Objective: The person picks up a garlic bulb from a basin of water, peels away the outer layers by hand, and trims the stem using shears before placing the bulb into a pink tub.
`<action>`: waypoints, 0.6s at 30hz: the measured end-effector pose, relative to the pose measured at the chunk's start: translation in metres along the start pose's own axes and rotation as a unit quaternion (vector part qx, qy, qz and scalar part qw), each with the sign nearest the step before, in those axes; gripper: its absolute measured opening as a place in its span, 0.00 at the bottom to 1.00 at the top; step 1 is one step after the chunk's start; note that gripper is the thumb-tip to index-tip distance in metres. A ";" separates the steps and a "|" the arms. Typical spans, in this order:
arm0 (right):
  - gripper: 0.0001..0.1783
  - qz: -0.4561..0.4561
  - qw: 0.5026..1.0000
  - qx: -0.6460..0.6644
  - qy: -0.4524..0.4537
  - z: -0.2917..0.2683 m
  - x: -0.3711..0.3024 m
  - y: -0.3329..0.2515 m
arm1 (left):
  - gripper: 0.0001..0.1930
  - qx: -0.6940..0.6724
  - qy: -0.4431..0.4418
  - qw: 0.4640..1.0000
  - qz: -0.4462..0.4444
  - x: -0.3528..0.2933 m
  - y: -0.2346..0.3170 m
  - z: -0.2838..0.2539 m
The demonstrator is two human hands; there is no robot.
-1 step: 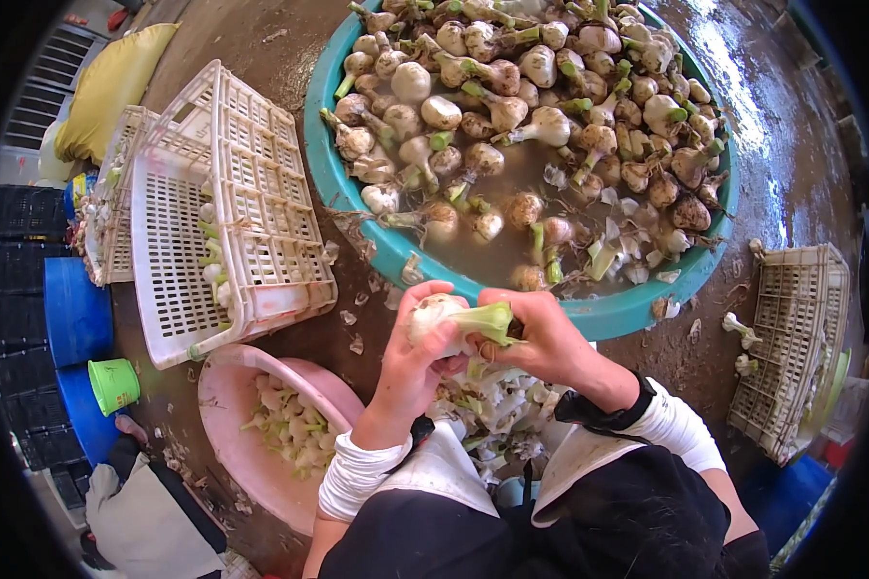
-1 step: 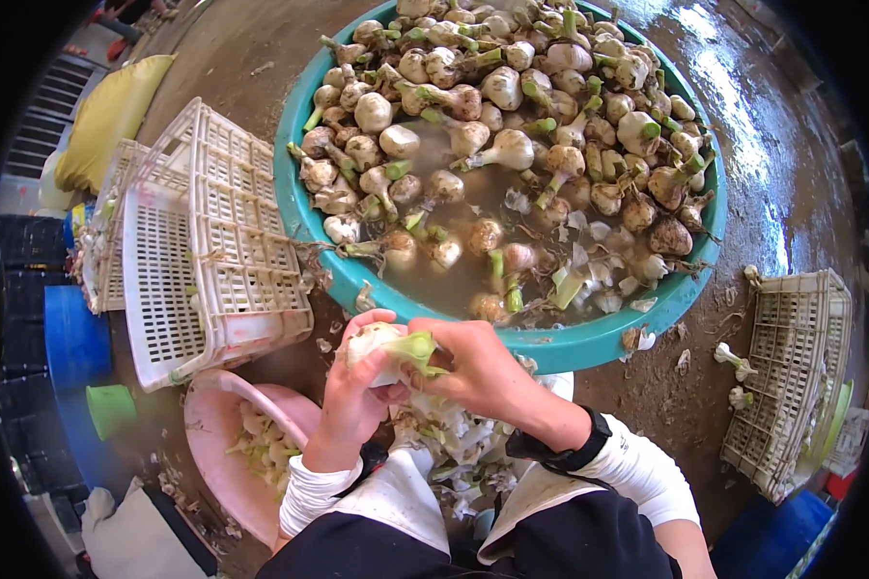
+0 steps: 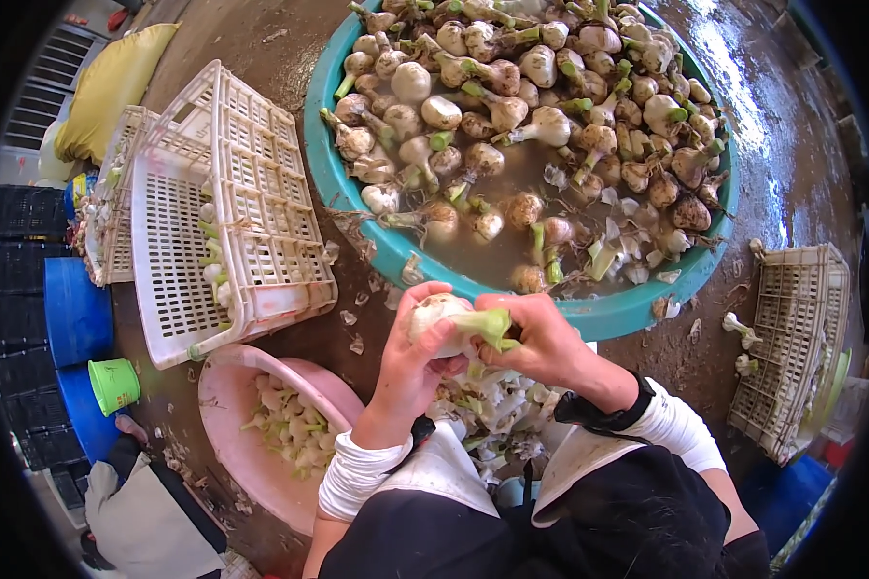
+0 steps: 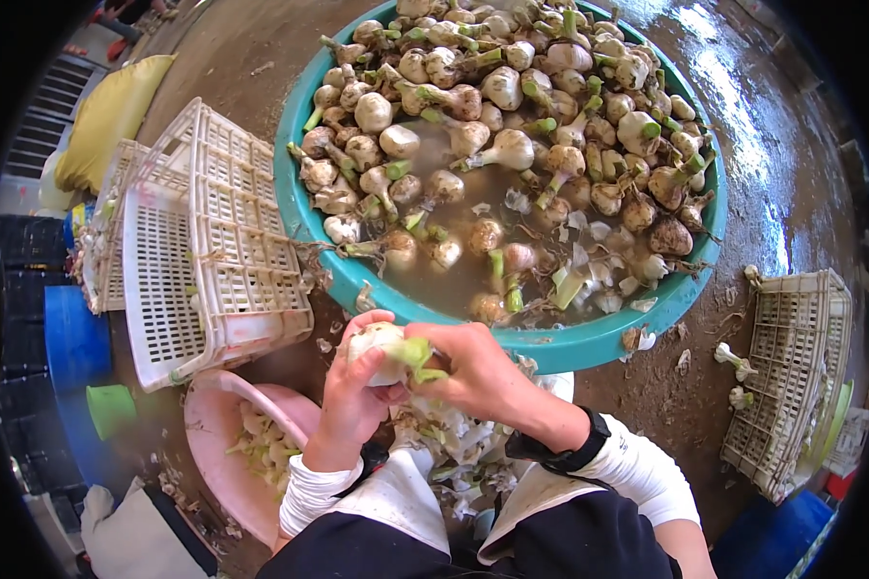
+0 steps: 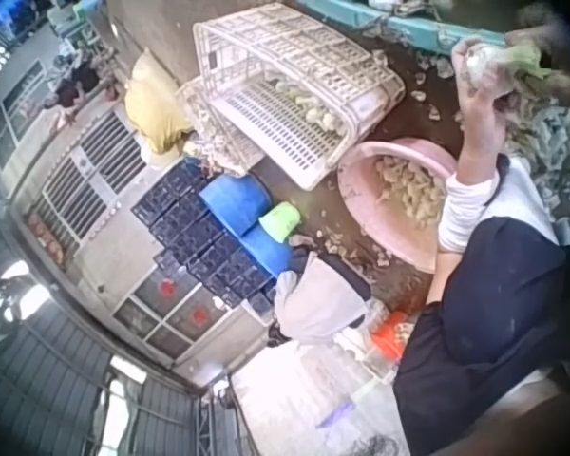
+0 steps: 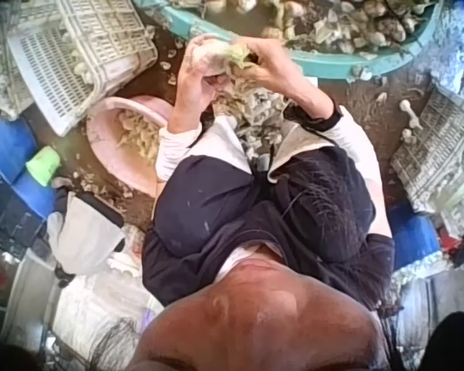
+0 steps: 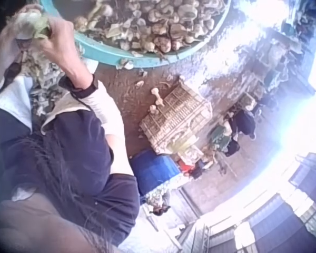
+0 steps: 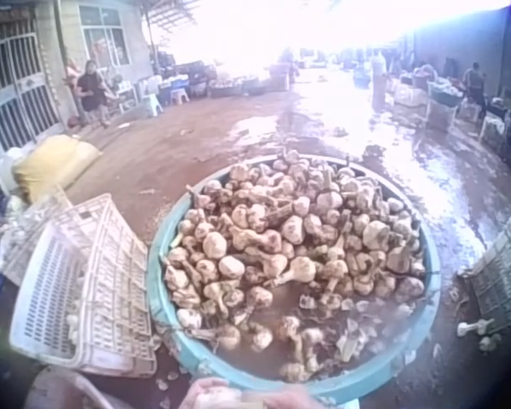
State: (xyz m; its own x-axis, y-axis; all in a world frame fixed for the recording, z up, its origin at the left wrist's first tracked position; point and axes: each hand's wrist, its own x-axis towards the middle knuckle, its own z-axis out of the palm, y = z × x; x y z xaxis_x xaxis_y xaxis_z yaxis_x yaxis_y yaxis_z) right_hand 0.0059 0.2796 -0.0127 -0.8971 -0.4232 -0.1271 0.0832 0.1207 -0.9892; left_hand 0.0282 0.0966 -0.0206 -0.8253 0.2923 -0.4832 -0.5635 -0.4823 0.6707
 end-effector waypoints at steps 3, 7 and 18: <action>0.04 -0.022 0.991 0.109 -0.070 -0.002 0.000 0.004 | 0.21 -0.034 -0.006 0.999 -0.004 0.002 0.002 0.001; 0.03 0.089 0.968 0.180 0.150 -0.053 0.007 0.007 | 0.26 0.045 -0.109 0.993 0.003 0.001 0.003 -0.011; 0.14 -0.095 0.977 -0.189 0.036 -0.012 -0.008 -0.002 | 0.27 0.064 -0.048 0.997 -0.009 -0.001 -0.009 -0.009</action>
State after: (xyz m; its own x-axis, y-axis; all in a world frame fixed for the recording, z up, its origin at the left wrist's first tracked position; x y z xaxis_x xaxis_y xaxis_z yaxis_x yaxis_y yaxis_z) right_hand 0.0075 0.2939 -0.0086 -0.9103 -0.4071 0.0753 -0.2414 0.3741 -0.8954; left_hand 0.0340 0.0928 -0.0315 -0.8117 0.3801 -0.4434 -0.5728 -0.3698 0.7316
